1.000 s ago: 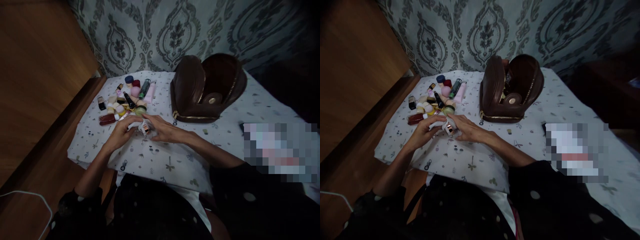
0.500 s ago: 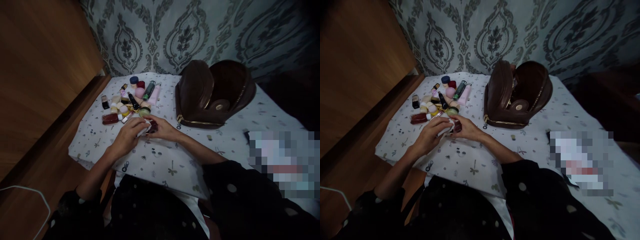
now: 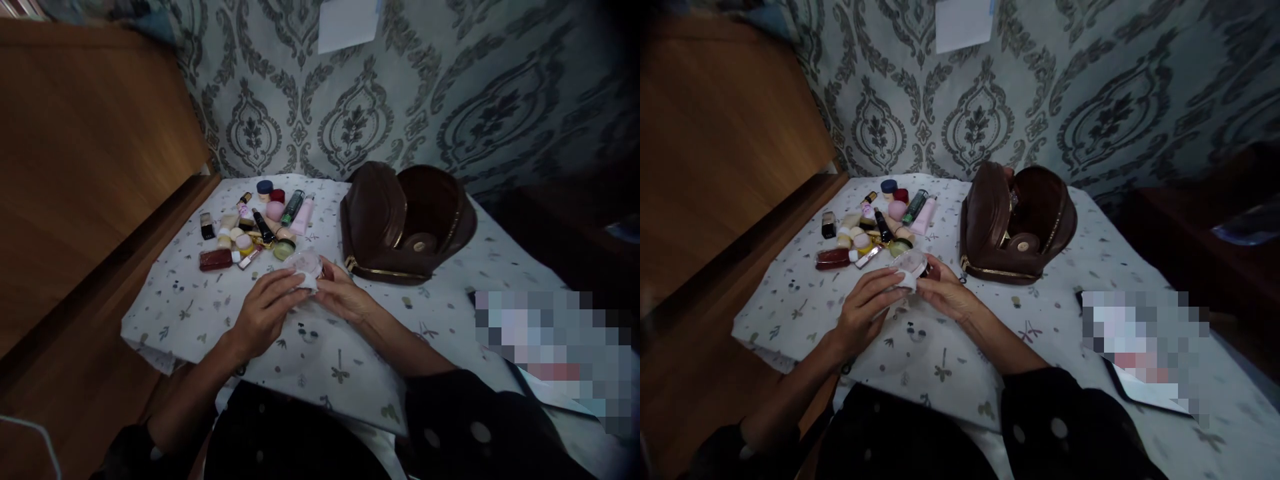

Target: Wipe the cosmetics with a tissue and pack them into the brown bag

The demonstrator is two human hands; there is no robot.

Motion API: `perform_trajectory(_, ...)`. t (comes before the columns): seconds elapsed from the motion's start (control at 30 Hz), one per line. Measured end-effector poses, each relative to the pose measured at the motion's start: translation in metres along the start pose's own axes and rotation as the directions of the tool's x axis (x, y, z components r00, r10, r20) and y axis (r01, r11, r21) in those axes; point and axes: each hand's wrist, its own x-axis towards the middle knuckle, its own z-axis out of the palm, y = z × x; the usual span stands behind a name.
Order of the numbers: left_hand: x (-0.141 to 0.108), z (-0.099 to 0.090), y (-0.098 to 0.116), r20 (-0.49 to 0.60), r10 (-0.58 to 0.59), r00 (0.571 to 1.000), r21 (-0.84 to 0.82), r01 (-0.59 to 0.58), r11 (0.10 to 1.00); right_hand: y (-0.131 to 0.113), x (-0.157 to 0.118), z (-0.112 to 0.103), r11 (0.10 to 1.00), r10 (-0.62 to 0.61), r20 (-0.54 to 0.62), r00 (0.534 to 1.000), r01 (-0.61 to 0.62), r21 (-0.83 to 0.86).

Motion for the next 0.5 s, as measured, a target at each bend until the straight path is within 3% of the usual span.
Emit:
perform_trajectory(0.13, 0.002, -0.003, 0.003, -0.024, 0.001, 1.000, -0.080, -0.003, 0.997, -0.003, -0.007, -0.001, 0.999, 0.031, 0.054, 0.998, -0.033, 0.041)
perform_trajectory(0.37, 0.008, -0.012, 0.007, 0.087, -0.018, 0.996, -0.205, 0.036, 0.978, -0.002, -0.013, -0.009, 0.993, 0.099, 0.088, 0.991, -0.104, 0.063)
perform_trajectory(0.5, 0.011, -0.012, 0.011, 0.116, -0.033, 0.993, -0.196, 0.056, 0.979, -0.003, -0.015, -0.011, 0.991, 0.104, 0.106, 0.989, -0.112, 0.079)
